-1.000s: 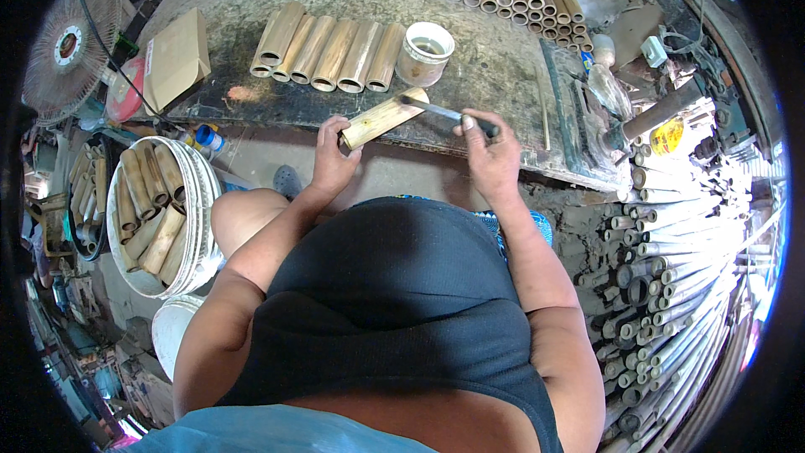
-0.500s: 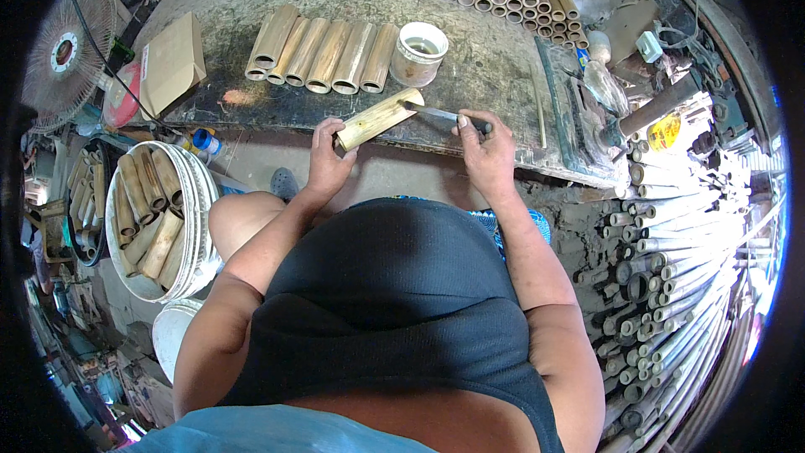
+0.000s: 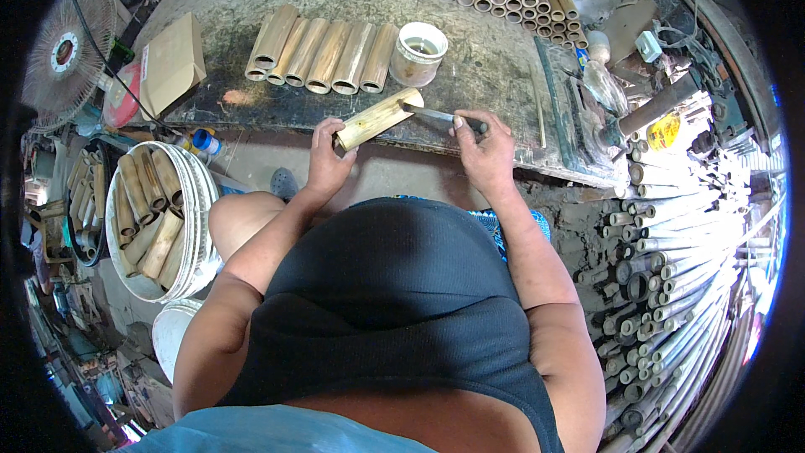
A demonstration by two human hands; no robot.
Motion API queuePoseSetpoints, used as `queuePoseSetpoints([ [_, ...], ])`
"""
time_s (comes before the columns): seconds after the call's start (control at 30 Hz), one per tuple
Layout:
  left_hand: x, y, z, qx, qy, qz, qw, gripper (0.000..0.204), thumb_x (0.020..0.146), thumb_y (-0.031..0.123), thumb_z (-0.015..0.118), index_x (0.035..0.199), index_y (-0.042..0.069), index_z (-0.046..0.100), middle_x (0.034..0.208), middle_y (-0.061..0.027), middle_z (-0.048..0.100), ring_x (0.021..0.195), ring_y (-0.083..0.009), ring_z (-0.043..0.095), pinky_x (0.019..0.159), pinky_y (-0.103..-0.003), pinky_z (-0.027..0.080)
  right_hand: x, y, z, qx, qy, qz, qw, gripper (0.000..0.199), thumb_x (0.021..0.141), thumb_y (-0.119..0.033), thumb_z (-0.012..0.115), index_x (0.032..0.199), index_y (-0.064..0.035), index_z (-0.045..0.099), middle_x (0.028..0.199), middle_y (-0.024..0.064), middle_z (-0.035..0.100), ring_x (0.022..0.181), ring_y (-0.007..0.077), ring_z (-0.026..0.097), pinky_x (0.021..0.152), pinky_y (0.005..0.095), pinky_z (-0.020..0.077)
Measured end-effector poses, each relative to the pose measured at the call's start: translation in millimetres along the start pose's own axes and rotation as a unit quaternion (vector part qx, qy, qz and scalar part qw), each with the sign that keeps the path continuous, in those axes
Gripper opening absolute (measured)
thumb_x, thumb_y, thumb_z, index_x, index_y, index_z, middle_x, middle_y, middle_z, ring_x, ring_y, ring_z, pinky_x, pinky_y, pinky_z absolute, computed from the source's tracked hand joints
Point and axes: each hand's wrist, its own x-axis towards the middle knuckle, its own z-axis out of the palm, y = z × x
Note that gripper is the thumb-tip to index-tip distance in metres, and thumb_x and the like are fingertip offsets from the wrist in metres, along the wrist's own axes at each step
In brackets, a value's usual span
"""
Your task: The person repeatedly picks up short bamboo tubes, inserts a metal rod into each tube, and rotates the rod to smooth the interior surface. Finished tubes are placed into a white bucket beside the workbench.
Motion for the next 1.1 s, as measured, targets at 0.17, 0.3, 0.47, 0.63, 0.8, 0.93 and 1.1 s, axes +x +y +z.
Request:
queuePoseSetpoints([
  [0.17,0,-8,4,0.002,0.026,0.012,1.0,0.055,0.073,-0.001,0.08,0.119,0.004,0.051,0.13,-0.0186,0.053,0.123,-0.0357,0.054,0.102,-0.042,0.049,1,-5,-8,0.132,0.042,0.049,0.989,0.018,0.1,-0.01,0.064,0.114,0.0007,0.068,0.091,0.0117,0.073,0.088,0.0151,0.071,0.077,0.0292,0.0535],
  [0.3,4,-7,-1,-0.092,-0.016,-0.044,0.995,0.056,0.075,-0.004,0.081,0.122,0.004,0.05,0.135,-0.0155,0.049,0.128,-0.029,0.053,0.105,-0.042,0.053,-1,-7,-24,0.152,0.067,-0.025,0.986,0.023,0.103,-0.012,0.058,0.118,0.0028,0.066,0.096,0.0101,0.072,0.09,0.0149,0.07,0.085,0.0287,0.0514],
  [0.47,14,16,-41,-0.154,0.013,-0.03,0.988,0.059,0.074,-0.004,0.083,0.121,0.006,0.048,0.136,-0.0128,0.048,0.127,-0.0253,0.054,0.102,-0.04,0.055,9,8,-38,0.156,0.129,-0.005,0.979,0.028,0.105,-0.016,0.055,0.119,0.0057,0.064,0.101,0.013,0.071,0.094,0.0182,0.068,0.093,0.0322,0.0495],
  [0.63,-3,30,-131,-0.346,0.116,-0.045,0.93,0.068,0.075,-0.009,0.083,0.124,0.008,0.039,0.132,-0.0133,0.051,0.125,-0.0231,0.056,0.103,-0.04,0.053,35,40,-50,0.35,0.088,-0.014,0.933,0.034,0.105,-0.017,0.052,0.125,0.01,0.059,0.101,0.0167,0.072,0.098,0.0229,0.068,0.098,0.037,0.0489],
  [0.8,-65,37,-267,-0.198,0.274,-0.132,0.932,0.063,0.077,-0.001,0.082,0.125,0.003,0.042,0.119,-0.014,0.062,0.109,-0.0222,0.064,0.094,-0.037,0.056,41,55,-36,0.391,0.042,0.02,0.919,0.036,0.106,-0.018,0.053,0.127,0.0094,0.057,0.099,0.0159,0.072,0.099,0.0232,0.068,0.098,0.0367,0.0489],
  [0.93,-129,34,-365,-0.134,0.414,-0.23,0.87,0.055,0.081,0.003,0.079,0.126,-0.004,0.048,0.108,-0.0143,0.069,0.084,-0.0181,0.071,0.074,-0.03,0.06,36,46,-28,0.386,0.034,0.009,0.922,0.036,0.106,-0.019,0.054,0.127,0.0093,0.057,0.097,0.0151,0.071,0.098,0.0232,0.068,0.098,0.0367,0.0491],
  [1.1,-179,8,-442,0.053,0.58,-0.246,0.775,0.069,0.076,0.018,0.089,0.125,-0.006,0.046,0.113,-0.0215,0.066,0.099,-0.026,0.067,0.088,-0.035,0.054,27,29,-29,0.358,0.033,-0.009,0.933,0.035,0.106,-0.018,0.053,0.125,0.0095,0.058,0.096,0.0146,0.07,0.097,0.0229,0.067,0.096,0.0355,0.0501],
])
